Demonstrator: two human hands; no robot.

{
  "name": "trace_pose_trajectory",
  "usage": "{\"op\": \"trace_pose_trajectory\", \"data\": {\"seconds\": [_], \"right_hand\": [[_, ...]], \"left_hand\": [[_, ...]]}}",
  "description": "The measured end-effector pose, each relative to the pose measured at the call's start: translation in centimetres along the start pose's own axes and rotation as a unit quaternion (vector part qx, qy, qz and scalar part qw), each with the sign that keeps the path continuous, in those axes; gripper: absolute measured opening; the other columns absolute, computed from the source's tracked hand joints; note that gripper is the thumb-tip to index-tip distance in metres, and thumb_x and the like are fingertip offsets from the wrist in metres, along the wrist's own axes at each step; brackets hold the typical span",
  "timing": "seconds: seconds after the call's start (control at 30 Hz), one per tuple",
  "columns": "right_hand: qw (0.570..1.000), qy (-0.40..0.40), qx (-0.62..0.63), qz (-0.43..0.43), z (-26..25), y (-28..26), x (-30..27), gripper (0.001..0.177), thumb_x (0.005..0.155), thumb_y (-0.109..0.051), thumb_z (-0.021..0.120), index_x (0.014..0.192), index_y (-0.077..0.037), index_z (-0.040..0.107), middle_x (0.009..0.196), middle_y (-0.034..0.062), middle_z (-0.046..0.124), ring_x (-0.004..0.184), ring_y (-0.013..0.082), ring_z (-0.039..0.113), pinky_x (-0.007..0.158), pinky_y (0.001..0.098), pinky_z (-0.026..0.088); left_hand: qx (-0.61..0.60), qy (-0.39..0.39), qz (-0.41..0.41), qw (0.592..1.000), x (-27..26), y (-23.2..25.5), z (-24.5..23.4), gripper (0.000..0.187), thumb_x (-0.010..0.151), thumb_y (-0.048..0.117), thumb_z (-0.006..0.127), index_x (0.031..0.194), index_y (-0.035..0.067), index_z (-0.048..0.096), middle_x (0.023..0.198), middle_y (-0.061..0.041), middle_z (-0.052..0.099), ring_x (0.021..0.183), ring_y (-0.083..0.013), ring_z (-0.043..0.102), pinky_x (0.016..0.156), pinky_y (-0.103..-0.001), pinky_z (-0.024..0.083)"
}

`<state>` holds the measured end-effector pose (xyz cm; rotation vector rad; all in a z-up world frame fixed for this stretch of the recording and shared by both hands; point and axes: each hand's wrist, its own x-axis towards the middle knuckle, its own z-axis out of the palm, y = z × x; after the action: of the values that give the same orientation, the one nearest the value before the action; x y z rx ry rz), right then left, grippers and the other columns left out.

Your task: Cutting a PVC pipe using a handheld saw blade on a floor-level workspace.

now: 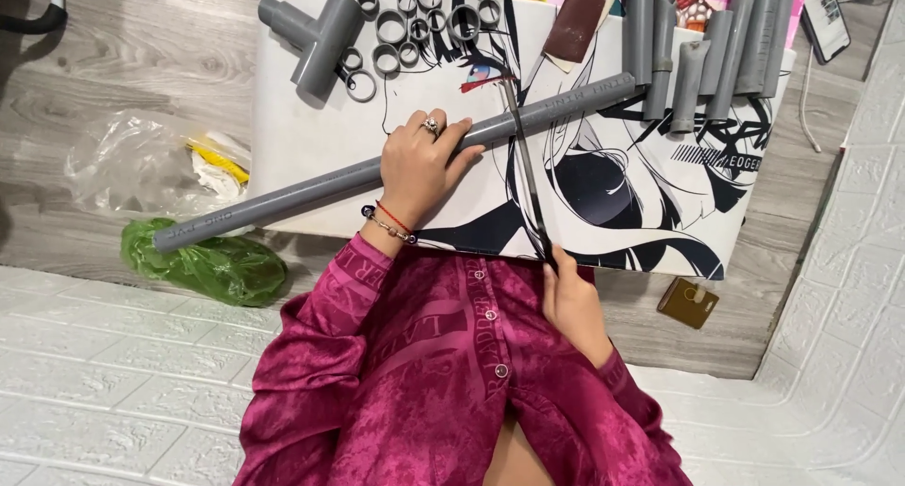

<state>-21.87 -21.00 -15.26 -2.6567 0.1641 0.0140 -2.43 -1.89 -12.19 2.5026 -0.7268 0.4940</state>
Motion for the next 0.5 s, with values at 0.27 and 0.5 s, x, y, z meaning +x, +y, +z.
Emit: {"op": "trace_pose_trajectory", "data": {"seconds": [0.27,0.5], "right_hand": [[1.000,-0.023,-0.007,0.017,-0.2,1.2,-1.4,0.033,0.086,-0.018,0.044,0.118,-0.008,0.045,0.092,0.0189,0.062,0.071,0.0361,0.060,0.055,0.0445,0.048],[0.998,-0.044,0.032,0.031,-1.2,-1.2,1.6,0.029,0.087,-0.018,0.041,0.114,-0.006,0.044,0.093,0.0212,0.061,0.073,0.0380,0.060,0.057,0.0458,0.048]], "left_hand": [[-0.005,-0.011,0.006,1.000,0.3,-0.4,0.0,0.032,0.082,0.046,0.052,0.090,0.016,0.060,0.068,0.001,0.043,0.063,-0.0168,0.047,0.050,-0.028,0.042],[0.001,0.000,0.019,1.000,0.4,-0.2,-0.2,0.032,0.083,0.046,0.050,0.089,0.016,0.059,0.068,0.002,0.043,0.064,-0.0165,0.048,0.051,-0.028,0.043]]}}
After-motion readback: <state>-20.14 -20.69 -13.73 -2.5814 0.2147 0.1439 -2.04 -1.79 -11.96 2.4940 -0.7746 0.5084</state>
